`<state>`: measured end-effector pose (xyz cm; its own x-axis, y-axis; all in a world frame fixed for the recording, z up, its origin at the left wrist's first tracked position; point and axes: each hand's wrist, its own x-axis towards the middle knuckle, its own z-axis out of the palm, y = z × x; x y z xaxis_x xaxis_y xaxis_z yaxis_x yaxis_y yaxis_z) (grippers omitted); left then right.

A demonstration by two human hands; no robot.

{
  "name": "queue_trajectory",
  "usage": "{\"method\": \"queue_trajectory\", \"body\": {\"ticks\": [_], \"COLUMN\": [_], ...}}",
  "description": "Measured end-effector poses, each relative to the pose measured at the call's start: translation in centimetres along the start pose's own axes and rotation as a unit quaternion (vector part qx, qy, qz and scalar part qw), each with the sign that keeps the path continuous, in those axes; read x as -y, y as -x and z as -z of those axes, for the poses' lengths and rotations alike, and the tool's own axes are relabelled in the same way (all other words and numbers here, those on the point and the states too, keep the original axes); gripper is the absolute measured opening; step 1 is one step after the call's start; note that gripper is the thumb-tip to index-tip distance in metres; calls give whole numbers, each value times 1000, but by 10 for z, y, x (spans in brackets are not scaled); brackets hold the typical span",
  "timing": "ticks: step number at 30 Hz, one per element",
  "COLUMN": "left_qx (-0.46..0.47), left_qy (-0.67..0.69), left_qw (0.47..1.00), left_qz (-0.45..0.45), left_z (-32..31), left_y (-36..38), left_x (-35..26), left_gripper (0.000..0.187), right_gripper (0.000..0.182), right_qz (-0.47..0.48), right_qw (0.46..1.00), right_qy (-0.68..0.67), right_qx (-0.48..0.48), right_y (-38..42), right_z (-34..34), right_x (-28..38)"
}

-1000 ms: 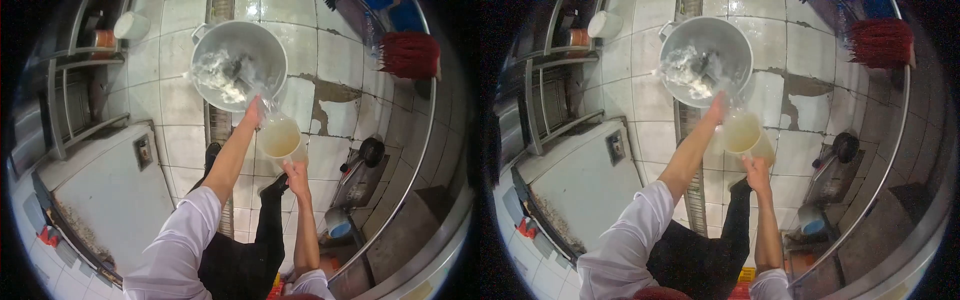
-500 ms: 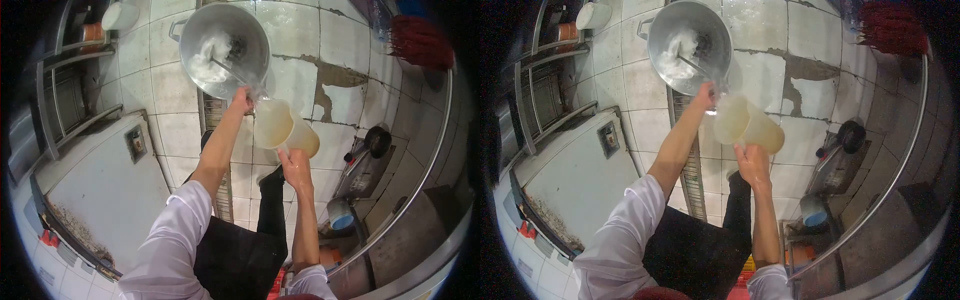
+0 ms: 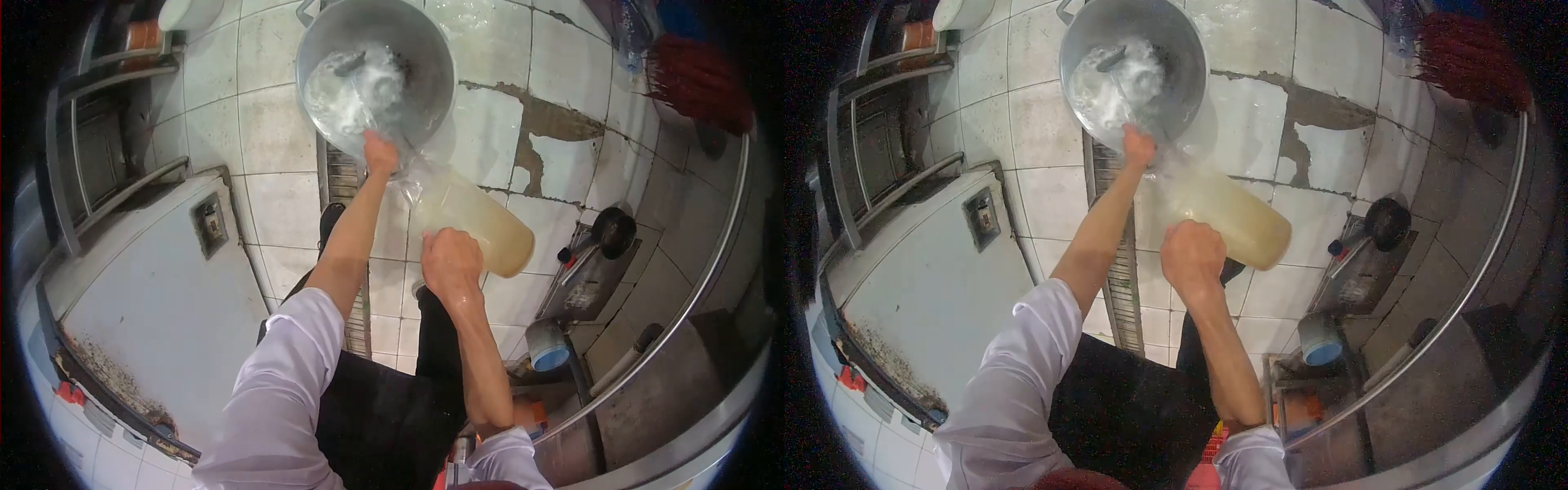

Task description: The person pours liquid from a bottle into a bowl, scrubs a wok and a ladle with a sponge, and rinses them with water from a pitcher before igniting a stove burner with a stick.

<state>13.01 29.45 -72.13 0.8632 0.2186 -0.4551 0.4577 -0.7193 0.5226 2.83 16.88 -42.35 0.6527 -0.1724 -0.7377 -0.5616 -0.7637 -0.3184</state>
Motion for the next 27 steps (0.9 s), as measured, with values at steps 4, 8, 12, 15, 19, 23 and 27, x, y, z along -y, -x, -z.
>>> {"method": "queue_trajectory", "body": {"ticks": [4, 8, 12, 15, 19, 23, 27], "left_qx": [63, 56, 111, 149, 416, 481, 368], "left_qy": [-88, -170, -159, -149, 383, 512, 329], "left_qw": [994, 975, 977, 958, 798, 662, 854], "left_qz": [3, -131, -84, -195, 208, 263, 163], "left_z": [18, 41, 60, 49, 109, 136, 130], "left_y": [27, 64, 76, 65, 75, 56, 40], "left_x": [12, 6, -4, 50, 14, 12, 11], "left_gripper": [30, 27, 38, 37, 30, 22, 25], "right_gripper": [33, 30, 37, 26, 26, 27, 27], "right_qz": [-24, 11, -9, 50, 52, 20, 25], "right_qw": [1000, 1000, 999, 993, 983, 985, 977], "right_qy": [-1, -22, -31, -10, 10, 7, -1], "right_qx": [-1, -9, -25, -106, -177, -170, -214], "right_y": [3, 2, 2, 3, 4, 10, 17], "right_z": [10, 17, 18, 17, 25, 30, 19], "right_x": [11, 19, 26, 22, 16, 7, -12]}}
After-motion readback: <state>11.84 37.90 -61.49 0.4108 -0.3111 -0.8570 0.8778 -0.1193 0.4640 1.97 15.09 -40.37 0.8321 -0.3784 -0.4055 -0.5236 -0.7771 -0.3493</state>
